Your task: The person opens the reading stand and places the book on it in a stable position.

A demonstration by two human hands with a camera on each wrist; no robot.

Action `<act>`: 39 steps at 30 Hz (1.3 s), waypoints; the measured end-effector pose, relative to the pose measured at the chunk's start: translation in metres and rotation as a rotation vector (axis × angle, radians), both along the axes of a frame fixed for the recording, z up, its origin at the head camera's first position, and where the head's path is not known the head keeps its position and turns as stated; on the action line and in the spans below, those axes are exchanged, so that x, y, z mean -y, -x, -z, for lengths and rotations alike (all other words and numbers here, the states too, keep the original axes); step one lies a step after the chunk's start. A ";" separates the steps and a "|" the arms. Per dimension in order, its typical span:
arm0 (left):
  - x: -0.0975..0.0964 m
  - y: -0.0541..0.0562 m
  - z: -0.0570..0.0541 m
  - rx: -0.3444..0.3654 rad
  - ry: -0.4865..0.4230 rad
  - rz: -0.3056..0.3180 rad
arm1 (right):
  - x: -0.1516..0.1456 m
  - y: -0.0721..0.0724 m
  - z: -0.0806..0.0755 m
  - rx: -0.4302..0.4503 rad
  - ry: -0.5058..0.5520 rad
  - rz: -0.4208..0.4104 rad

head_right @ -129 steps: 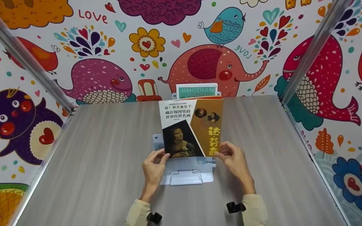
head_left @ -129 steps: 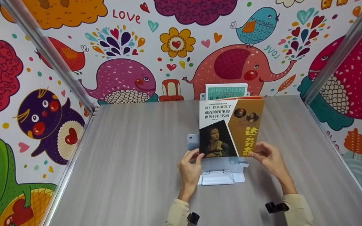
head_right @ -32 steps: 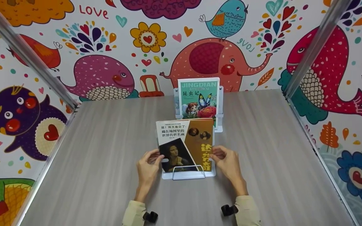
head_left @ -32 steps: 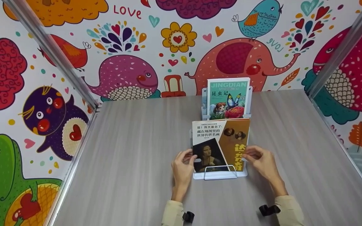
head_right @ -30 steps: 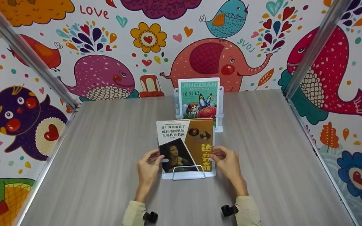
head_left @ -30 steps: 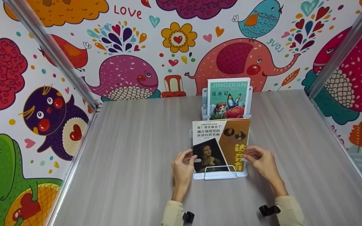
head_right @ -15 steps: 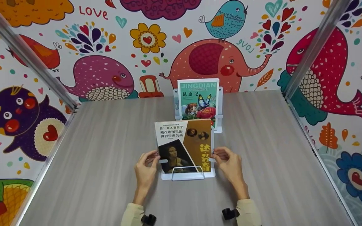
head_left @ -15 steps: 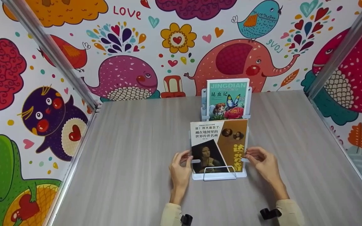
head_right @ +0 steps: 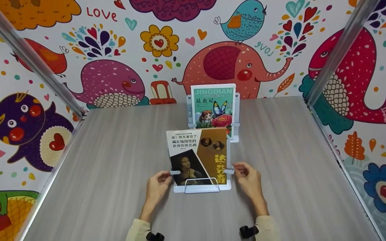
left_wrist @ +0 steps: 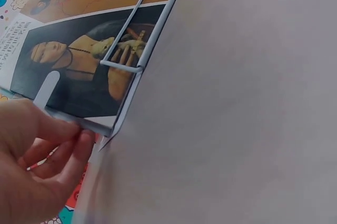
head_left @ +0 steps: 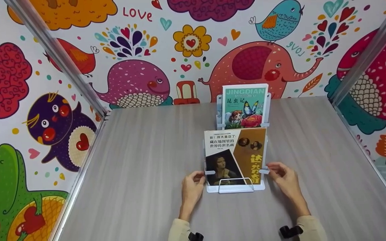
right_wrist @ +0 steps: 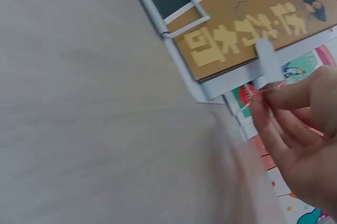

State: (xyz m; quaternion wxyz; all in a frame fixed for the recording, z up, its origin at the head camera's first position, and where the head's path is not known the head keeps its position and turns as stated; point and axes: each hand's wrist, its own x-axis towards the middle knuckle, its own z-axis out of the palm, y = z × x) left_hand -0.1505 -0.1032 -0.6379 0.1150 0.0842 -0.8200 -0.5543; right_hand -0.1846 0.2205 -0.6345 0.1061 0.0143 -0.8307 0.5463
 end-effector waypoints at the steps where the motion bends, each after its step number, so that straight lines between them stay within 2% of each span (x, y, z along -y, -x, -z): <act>1: 0.000 0.000 0.000 0.008 0.006 0.000 | 0.000 0.000 0.002 0.017 -0.028 -0.006; 6: 0.000 0.001 0.000 0.010 0.039 0.022 | -0.001 -0.001 0.005 0.102 -0.093 -0.045; 12: 0.001 0.003 0.001 0.028 0.036 0.057 | -0.005 -0.002 0.004 0.112 -0.055 -0.106; 18: 0.001 0.004 -0.002 0.022 0.055 0.076 | -0.003 -0.003 0.008 0.111 -0.010 -0.070; 24: 0.005 0.003 -0.001 0.036 0.073 0.074 | 0.001 -0.005 0.013 0.089 -0.046 -0.047; 29: 0.012 0.002 -0.001 0.045 0.075 0.067 | 0.008 -0.004 0.014 0.073 -0.071 -0.060; 35: 0.022 0.001 -0.001 0.026 0.087 0.066 | 0.017 -0.001 0.011 0.106 -0.063 -0.078; 39: 0.029 0.000 0.000 0.030 0.088 0.040 | 0.024 0.001 0.008 0.128 -0.065 -0.115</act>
